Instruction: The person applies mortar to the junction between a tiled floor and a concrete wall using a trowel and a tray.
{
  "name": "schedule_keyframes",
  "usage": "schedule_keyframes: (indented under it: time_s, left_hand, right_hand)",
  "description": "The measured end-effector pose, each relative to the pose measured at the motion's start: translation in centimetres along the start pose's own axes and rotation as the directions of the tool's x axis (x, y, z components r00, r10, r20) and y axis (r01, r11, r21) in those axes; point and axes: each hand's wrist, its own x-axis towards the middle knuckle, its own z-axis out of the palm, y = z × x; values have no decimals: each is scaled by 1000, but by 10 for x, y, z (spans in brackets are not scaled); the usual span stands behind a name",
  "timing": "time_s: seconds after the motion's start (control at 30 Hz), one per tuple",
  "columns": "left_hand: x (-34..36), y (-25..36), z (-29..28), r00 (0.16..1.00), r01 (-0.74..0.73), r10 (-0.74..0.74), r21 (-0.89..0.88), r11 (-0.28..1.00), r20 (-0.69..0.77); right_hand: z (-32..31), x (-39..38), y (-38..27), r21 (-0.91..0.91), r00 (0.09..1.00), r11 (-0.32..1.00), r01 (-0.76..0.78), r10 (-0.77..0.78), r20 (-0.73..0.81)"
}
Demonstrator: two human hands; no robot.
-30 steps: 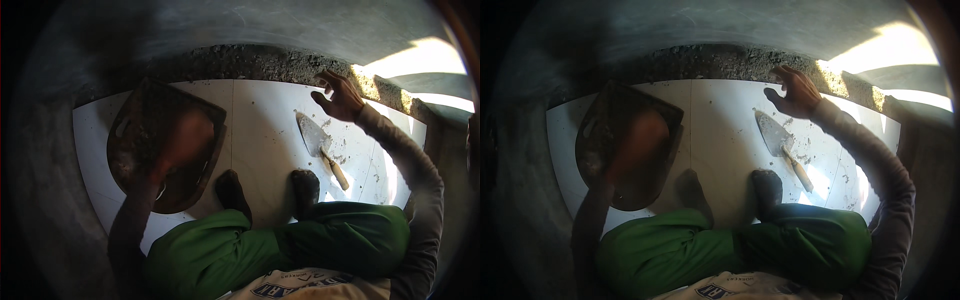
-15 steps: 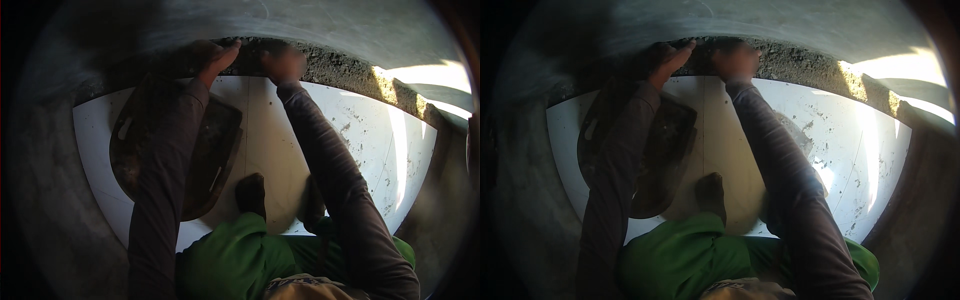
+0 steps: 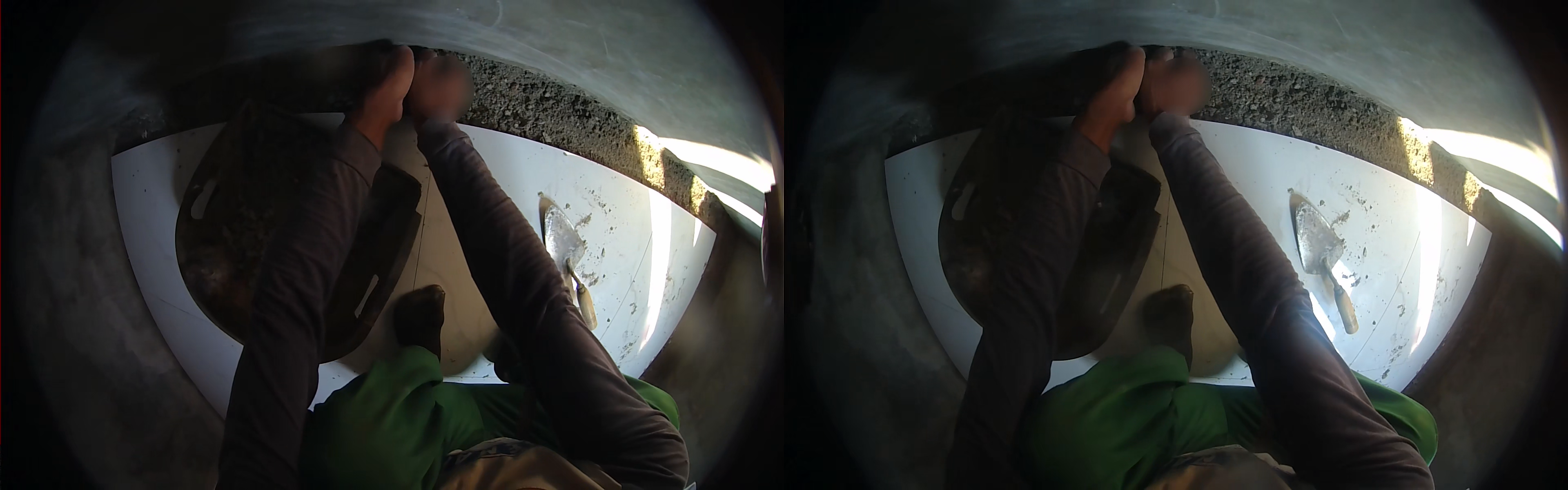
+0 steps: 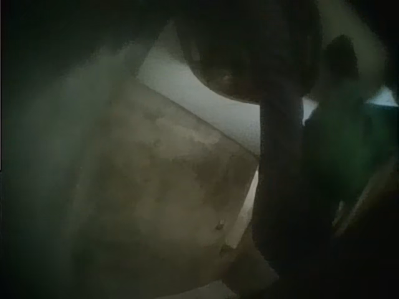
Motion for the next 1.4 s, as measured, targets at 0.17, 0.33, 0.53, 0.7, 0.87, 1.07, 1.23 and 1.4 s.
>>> schedule_keyframes:
  time_s: [0.17, 0.33, 0.53, 0.7, 0.87, 1.07, 1.23, 1.4]
  left_hand:
    - [-18, 19, 19, 990, 80, -73, 51, 996, -119]
    - [-120, 97, -3, 919, 101, 26, 299, 949, -394]
    - [-296, 143, -80, 786, 345, 138, 612, 711, -603]
    - [-297, 158, -86, 770, 261, 245, 641, 722, -590]
    - [-200, 102, -50, 971, -114, 229, 713, 692, -67]
    - [-95, 37, -15, 957, 9, 240, 843, 537, -164]
    - [-56, 19, 32, 921, -119, 370, 822, 557, -118]
    - [-37, 23, 39, 911, -249, 398, 621, 743, -111]
  right_hand:
    - [-7, -3, -9, 182, 995, 979, -96, 100, -11]
    - [-36, -91, -80, 481, 988, 865, -143, 100, 115]
    - [-102, -206, -82, 293, 787, 946, 137, -284, 548]
    - [-162, -135, -36, 302, 537, 793, 528, -588, 605]
    - [-166, -76, 25, 153, 308, 441, 884, -796, 521]
    - [-140, -39, 17, -44, 711, 739, 672, -629, 315]
    - [-104, -5, 34, -69, 743, 756, 651, -614, 266]
    - [-97, 21, 35, -16, 696, 717, 697, -670, 256]
